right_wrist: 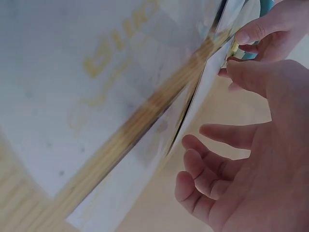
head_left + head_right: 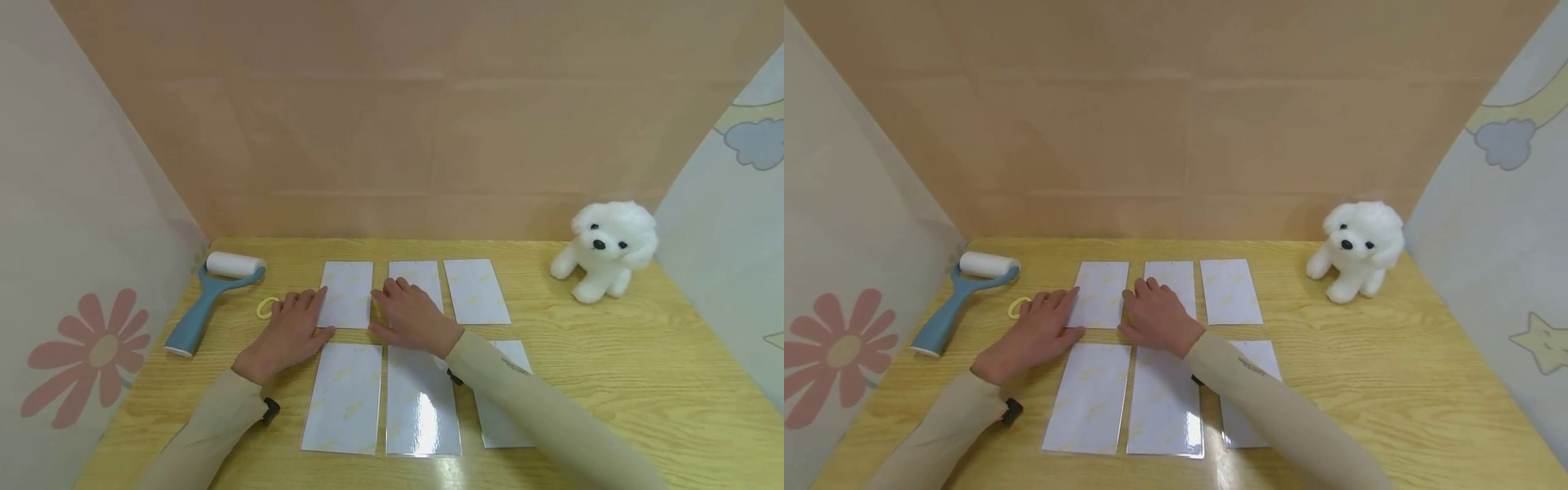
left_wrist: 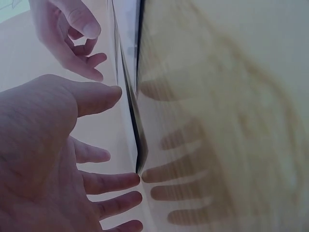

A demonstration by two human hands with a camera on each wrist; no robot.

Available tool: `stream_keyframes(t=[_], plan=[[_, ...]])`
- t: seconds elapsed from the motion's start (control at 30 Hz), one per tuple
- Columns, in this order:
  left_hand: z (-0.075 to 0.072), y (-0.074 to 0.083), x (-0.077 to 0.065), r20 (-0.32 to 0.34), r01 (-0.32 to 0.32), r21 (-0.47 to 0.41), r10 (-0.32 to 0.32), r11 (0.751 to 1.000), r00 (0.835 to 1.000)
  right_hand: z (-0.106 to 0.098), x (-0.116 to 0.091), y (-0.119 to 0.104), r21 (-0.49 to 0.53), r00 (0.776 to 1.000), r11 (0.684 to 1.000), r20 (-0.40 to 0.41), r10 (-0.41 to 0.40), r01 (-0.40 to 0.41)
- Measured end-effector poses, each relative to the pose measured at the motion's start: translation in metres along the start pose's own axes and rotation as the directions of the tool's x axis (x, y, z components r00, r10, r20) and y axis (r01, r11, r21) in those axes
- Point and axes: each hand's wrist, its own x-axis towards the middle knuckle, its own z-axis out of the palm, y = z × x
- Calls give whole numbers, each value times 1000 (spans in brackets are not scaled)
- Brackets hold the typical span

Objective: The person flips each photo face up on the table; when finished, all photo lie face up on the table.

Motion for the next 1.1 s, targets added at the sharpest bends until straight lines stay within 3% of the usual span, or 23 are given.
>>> stream_keyframes(t=[0.27, 0.63, 1.1], plan=[[-1, 0, 1, 20, 10, -5, -9, 1000, 1000, 1, 10, -4, -49, 999, 999, 27, 16, -15], [-4, 3, 3, 5, 2, -4, -2, 1000, 1000, 5, 15, -6, -56, 997, 998, 56, 43, -40], [-1, 3, 4, 30, 12, -22, -11, 1000, 999, 8, 16, -9, -32, 989, 997, 127, 72, -68]])
